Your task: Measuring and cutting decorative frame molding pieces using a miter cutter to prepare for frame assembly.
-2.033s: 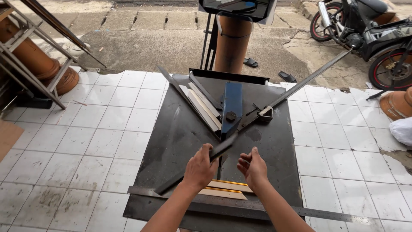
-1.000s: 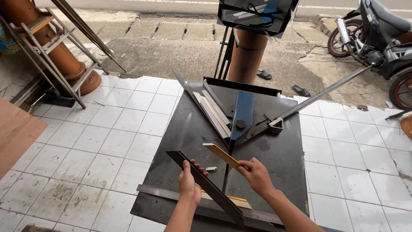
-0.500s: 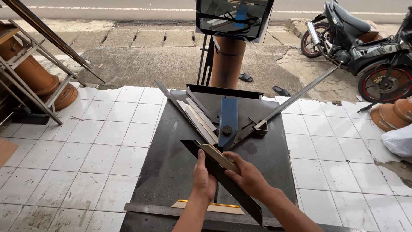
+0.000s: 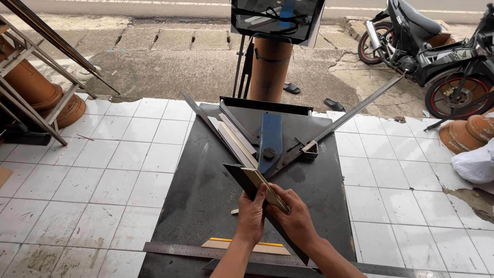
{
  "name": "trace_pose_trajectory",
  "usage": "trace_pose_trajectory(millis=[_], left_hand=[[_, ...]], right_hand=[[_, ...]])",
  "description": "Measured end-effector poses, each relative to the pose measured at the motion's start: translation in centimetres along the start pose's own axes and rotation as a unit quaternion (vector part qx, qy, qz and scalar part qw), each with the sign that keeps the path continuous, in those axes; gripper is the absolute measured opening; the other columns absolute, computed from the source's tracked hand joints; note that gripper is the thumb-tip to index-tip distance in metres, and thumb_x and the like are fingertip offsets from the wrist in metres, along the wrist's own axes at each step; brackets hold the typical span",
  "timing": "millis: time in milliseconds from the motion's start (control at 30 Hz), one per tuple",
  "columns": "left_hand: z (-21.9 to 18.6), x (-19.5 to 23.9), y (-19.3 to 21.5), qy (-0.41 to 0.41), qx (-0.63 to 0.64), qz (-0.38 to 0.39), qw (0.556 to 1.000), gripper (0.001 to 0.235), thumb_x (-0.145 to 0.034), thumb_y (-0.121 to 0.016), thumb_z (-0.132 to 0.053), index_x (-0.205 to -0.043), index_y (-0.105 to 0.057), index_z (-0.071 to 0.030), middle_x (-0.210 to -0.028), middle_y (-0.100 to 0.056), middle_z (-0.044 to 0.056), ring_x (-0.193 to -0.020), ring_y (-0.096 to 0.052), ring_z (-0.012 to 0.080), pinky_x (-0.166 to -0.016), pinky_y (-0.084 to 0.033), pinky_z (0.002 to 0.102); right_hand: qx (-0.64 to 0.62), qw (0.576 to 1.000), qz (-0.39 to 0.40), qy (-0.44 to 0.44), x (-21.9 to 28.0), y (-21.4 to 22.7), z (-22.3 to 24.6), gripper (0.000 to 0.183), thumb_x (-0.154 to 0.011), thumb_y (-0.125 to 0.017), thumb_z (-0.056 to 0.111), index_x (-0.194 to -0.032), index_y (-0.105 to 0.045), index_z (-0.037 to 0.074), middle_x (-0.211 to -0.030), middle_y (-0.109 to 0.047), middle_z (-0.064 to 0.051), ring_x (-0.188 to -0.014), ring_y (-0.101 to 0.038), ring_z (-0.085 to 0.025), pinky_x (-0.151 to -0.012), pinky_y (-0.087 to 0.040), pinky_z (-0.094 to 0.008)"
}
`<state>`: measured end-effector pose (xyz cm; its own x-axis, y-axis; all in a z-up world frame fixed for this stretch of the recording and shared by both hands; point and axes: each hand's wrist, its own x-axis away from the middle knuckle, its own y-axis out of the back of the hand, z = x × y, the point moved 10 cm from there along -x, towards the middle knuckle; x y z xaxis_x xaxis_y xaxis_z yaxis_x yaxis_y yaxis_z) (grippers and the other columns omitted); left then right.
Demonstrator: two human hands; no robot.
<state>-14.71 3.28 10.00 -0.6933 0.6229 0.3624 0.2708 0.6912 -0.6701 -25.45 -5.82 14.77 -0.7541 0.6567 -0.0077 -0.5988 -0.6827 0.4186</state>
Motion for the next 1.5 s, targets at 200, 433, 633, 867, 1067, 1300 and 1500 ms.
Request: trace_pose_trajectory(millis=[200,433,633,867,1067,1300,1500], left_hand=[[0.7,-3.7,5.4,-0.021,-0.026,-0.059,0.998,0.033,-0.105,-0.085,-0.036,-0.125,-0.069,-0.014,-0.105,-0.076,0.004,-0.1,-0.075,0.0231,-0.097,-0.067,0.05],[2.4,-3.0,21.1,-0.036,0.055,-0.201,0.977,0.051,-0.105,-0.084,-0.037,-0.14,-0.056,-0.013,-0.125,-0.071,0.01,-0.115,-0.072,0.028,-0.112,-0.058,0.064],[1.8,-0.1,23.5,0.01,0.112,-0.307,0.945,0.044,-0.1,-0.076,-0.045,-0.127,-0.065,-0.012,-0.152,-0.07,-0.005,-0.133,-0.064,0.0123,-0.11,-0.058,0.041],[-3.5,-2.9,17.6,-0.002,0.181,-0.27,0.946,0.049,-0.096,-0.081,-0.04,-0.132,-0.06,-0.014,-0.129,-0.073,0.004,-0.121,-0.072,0.0208,-0.106,-0.064,0.042],[-8.4,-6.7,17.7,-0.033,0.142,-0.205,0.968,0.049,-0.1,-0.076,-0.042,-0.139,-0.067,-0.015,-0.117,-0.07,0.001,-0.111,-0.069,0.0202,-0.1,-0.064,0.042],[-8.2,-5.0,28.4,-0.034,0.151,-0.261,0.953,0.042,-0.097,-0.082,-0.04,-0.13,-0.07,-0.017,-0.116,-0.073,-0.001,-0.113,-0.071,0.0156,-0.105,-0.064,0.037],[-4.2,1.0,31.4,0.007,0.158,-0.309,0.938,0.048,-0.094,-0.08,-0.044,-0.133,-0.066,-0.019,-0.129,-0.075,-0.001,-0.123,-0.072,0.0168,-0.109,-0.063,0.042]], right_hand=[[-0.044,0.994,0.016,-0.097,-1.2,0.5,-3.8,0.044,-0.115,-0.064,0.048,-0.153,-0.075,0.031,-0.129,-0.077,-0.01,-0.121,-0.073,-0.029,-0.096,-0.06,-0.048],[0.195,0.956,0.105,-0.192,1.7,-0.9,-13.6,0.027,-0.107,-0.075,0.028,-0.13,-0.086,0.019,-0.113,-0.087,-0.008,-0.111,-0.083,-0.028,-0.09,-0.065,-0.043],[0.31,0.912,0.161,-0.216,-0.1,-3.3,-10.5,0.036,-0.111,-0.067,0.053,-0.102,-0.083,0.022,-0.073,-0.072,0.002,-0.061,-0.056,-0.014,-0.06,-0.045,-0.035],[0.306,0.946,0.084,-0.061,-10.0,-4.9,-1.5,0.052,-0.114,-0.062,0.053,-0.076,-0.072,0.019,-0.066,-0.072,0.0,-0.06,-0.063,-0.022,-0.082,-0.05,-0.048],[0.314,0.945,0.068,-0.064,-13.9,-5.3,-1.6,0.042,-0.111,-0.066,0.052,-0.089,-0.079,0.018,-0.075,-0.077,-0.002,-0.068,-0.066,-0.022,-0.072,-0.049,-0.043],[0.298,0.892,0.332,-0.067,-1.8,-12.2,-7.6,0.042,-0.09,-0.085,0.049,-0.127,-0.082,0.029,-0.115,-0.087,0.009,-0.107,-0.078,-0.013,-0.1,-0.059,-0.039],[0.361,0.831,0.418,0.073,6.2,-13.6,-10.2,0.109,-0.08,-0.09,0.053,-0.175,-0.039,0.034,-0.159,-0.046,-0.005,-0.136,-0.045,-0.033,-0.107,-0.043,-0.052]])
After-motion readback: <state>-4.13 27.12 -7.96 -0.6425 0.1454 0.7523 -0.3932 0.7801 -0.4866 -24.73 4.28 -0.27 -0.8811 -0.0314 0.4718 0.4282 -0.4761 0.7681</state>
